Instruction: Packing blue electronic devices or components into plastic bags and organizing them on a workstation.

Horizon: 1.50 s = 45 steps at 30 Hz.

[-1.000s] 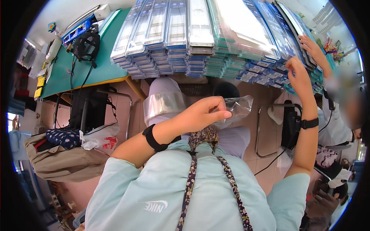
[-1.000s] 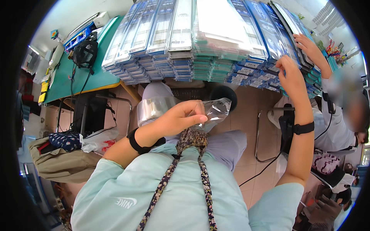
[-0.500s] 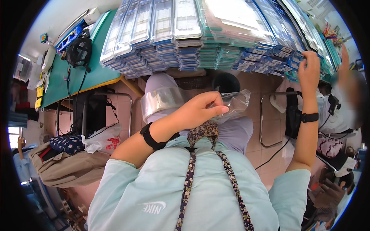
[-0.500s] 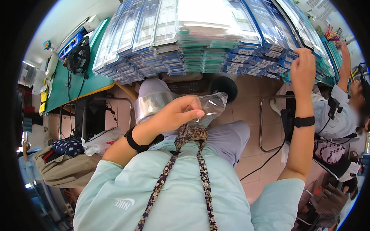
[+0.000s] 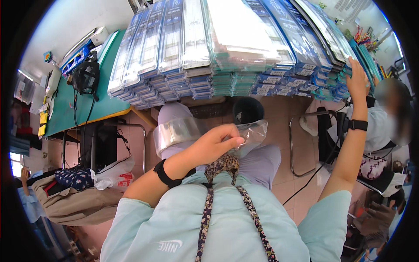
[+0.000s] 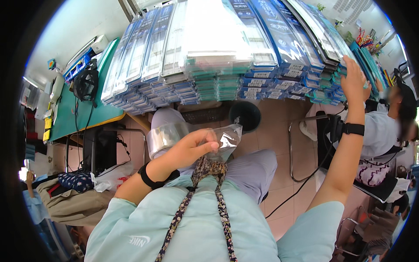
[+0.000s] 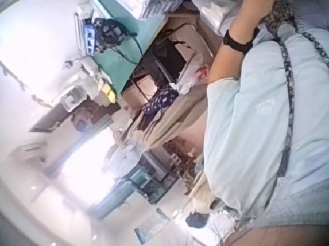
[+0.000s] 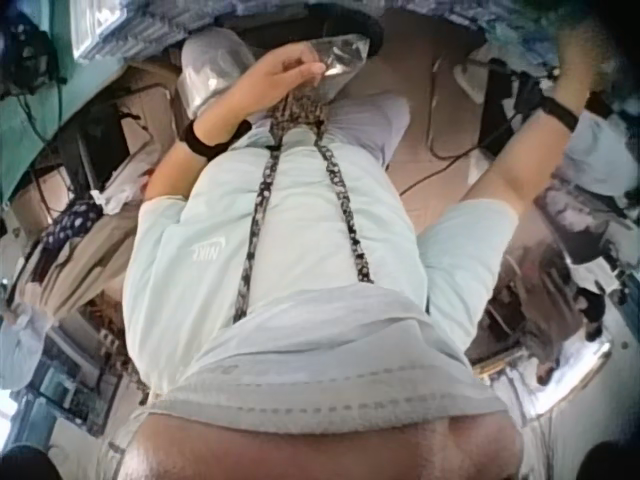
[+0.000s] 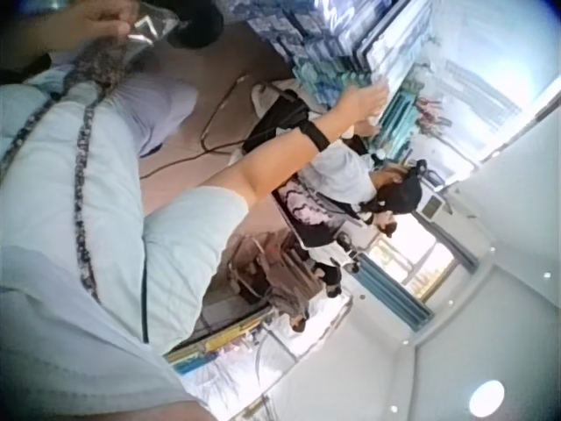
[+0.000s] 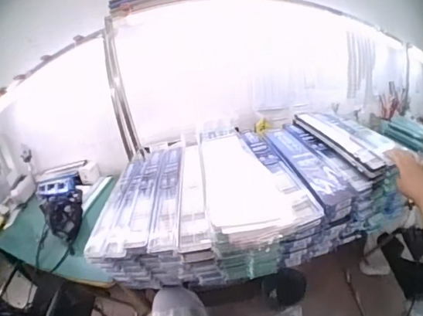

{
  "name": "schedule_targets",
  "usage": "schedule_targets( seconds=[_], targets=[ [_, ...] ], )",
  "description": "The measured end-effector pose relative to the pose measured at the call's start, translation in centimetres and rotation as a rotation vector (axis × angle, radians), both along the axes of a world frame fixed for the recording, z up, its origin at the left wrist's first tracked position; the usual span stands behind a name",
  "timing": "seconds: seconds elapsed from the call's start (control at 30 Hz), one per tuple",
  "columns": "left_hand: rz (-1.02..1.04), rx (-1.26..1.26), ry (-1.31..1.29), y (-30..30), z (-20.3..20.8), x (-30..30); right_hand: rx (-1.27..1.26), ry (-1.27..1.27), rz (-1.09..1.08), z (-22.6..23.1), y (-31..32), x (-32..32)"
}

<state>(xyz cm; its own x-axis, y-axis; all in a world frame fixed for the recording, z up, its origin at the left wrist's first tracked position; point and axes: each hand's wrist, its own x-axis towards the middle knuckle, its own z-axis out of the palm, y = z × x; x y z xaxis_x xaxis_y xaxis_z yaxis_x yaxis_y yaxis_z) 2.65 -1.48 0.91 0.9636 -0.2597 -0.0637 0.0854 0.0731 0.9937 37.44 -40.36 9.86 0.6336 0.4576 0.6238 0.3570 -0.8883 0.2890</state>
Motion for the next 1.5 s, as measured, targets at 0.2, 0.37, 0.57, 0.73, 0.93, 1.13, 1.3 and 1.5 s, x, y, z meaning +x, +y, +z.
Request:
schedule_targets(
  seconds=[0.2, 0.37, 0.57, 0.73, 0.93, 1.13, 1.3, 1.5],
  targets=[
    [-0.013, 0.000, -0.015, 0.1, -0.4, 0.0, 0.079, -0.014, 0.196, 1.8, -0.2, -1.3],
    [-0.014, 0.005, 0.011, 0.0, -0.6, -0.1, 0.112, -0.140, 0.194, 2.0, 2.0, -3.6],
    [-0.030, 0.021, -0.029, -0.2, -0.5, 0.2, 0.283, -0.312, 0.185, 4.2, 2.2, -5.7],
    [0.072, -0.053, 0.014, -0.1, -0.3, -0.4, 0.444, -0.420, 0.216, 8.0, 1.0, -9.0],
    [0.048, -0.012, -0.043, 0.3, 0.6, 0.0, 0.601, -0.631, 0.027, 10.8, -2.0, -16.1],
    [0.127, -0.268, -0.092, 0.1, 0.0, 0.3, 0.594, -0.492, 0.100, 11.2, -2.9, -19.0],
    [0.146, -0.251, -0.081, -0.7, -0.2, 0.3, 0.603, -0.362, 0.172, 10.6, -2.8, -20.6],
    [-0.136, -0.072, -0.137, -1.2, 2.2, -0.6, 0.655, -0.217, 0.351, 10.5, -0.1, -19.3]
  ],
)
